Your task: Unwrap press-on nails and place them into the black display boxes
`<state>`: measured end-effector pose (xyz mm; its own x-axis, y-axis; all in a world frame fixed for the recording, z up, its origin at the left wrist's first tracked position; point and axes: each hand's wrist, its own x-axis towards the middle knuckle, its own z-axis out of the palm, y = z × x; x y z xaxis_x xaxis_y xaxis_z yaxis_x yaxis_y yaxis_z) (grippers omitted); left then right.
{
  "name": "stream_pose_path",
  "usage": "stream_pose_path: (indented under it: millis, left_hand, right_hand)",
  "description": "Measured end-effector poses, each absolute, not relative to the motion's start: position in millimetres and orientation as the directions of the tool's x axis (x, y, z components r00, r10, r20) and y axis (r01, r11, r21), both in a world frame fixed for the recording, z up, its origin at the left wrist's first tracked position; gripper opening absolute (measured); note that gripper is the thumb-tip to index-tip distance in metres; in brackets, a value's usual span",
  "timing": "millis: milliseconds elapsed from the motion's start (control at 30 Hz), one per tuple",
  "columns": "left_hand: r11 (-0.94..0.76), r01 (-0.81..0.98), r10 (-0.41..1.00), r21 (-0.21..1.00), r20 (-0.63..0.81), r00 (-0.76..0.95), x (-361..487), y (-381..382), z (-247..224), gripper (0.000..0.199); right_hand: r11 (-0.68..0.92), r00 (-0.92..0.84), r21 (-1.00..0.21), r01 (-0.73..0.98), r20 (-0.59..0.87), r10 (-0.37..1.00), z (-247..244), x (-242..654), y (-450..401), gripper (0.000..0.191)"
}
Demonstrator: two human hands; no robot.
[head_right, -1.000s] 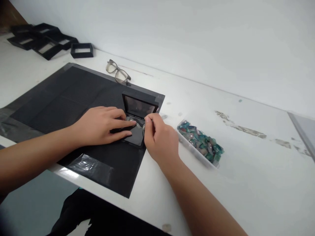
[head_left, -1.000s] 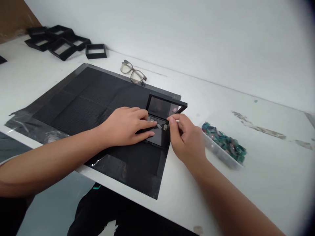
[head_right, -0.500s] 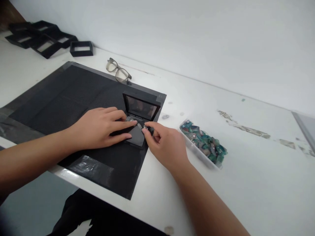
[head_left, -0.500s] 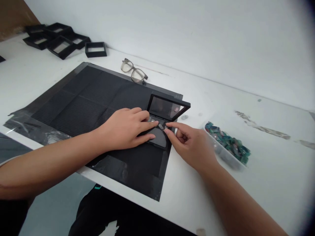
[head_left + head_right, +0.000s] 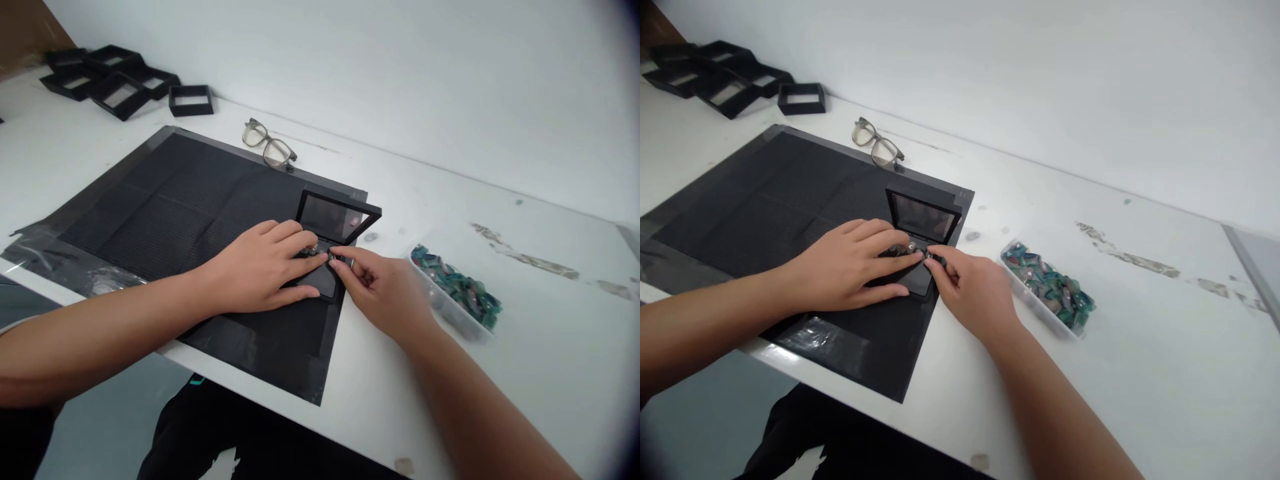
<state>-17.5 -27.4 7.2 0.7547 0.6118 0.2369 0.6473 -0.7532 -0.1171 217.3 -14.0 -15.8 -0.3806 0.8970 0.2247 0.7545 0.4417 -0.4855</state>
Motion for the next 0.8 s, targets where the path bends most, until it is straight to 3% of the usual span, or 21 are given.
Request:
stream_pose_path:
  millis: [333, 600, 800]
  left_hand:
    - [-0.777, 0.623, 0.598, -0.089, 0.203, 0.775, -24, -24, -1, 0.061]
    - [-0.802, 0.593, 0.549, -0.079, 0.294, 0.782, -30, -22, 5, 0.074]
    - [-0.728, 0.682, 0.635, -0.075, 0.303, 0.711, -35, -20, 13, 0.065]
  right_hand:
    - [0.414, -0.432, -0.549, 0.726, 0.106, 0.896, -11, 221, -13, 0.033]
    - [0.345, -0.366, -0.592, 0.729, 0.089, 0.926, -10, 219, -13, 0.03]
    - [0.34, -0.33, -0.581, 0.74, 0.127, 0.935, -11, 216, -14, 0.03]
